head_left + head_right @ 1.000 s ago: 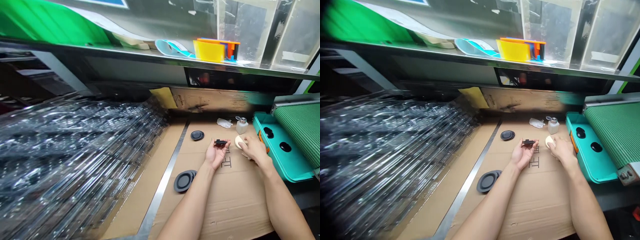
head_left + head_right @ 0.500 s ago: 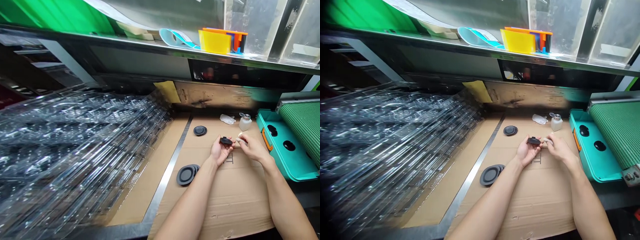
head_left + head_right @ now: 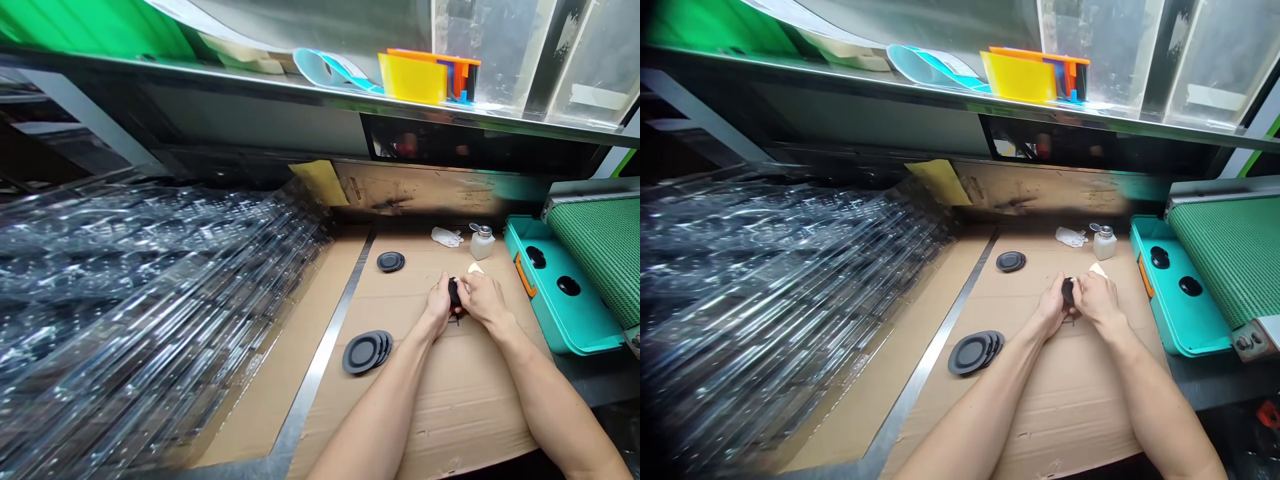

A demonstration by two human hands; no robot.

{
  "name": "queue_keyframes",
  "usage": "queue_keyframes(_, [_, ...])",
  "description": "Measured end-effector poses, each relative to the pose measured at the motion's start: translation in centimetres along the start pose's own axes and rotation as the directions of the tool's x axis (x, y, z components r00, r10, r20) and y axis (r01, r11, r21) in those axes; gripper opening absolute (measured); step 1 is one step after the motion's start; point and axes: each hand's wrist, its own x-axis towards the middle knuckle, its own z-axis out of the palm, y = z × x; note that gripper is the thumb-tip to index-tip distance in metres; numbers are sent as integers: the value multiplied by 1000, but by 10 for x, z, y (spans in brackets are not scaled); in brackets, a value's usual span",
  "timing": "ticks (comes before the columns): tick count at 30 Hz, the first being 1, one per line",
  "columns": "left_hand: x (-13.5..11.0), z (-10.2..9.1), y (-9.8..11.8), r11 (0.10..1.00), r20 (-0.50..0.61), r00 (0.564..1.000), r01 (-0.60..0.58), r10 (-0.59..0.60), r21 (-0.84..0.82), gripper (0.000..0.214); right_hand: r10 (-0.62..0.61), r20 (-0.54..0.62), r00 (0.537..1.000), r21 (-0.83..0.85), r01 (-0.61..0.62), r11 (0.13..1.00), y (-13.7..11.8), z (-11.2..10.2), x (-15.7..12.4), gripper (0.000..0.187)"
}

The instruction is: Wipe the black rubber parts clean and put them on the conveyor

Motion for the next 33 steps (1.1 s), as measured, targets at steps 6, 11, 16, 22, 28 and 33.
queue_keyframes(6, [0,0,2,997,-11,999,40,-40,71,57,-53,-8,999,31,53,998,2,-4,1,29])
queue_keyframes(11, [1,-1,5,993,-1,997,79,-79,82,56,-1,50,999,59,-2,998,7,-12,2,25])
queue_keyframes(16, [1,-2,8,988,40,988,149,-151,49,53,1,11,1000,157,-2,988,15,-15,4,27])
queue_keyframes(22, [0,0,9,986,0,989,150,-151,67,53,-96,49,994,206,84,975,18,-5,5,25])
queue_keyframes(28, [2,1,7,972,-22,983,184,-183,149,56,-104,84,991,64,98,993,17,-7,6,24])
queue_keyframes(33, [6,2,4,967,-68,982,186,-177,172,53,-163,54,985,31,162,986,15,-2,9,26])
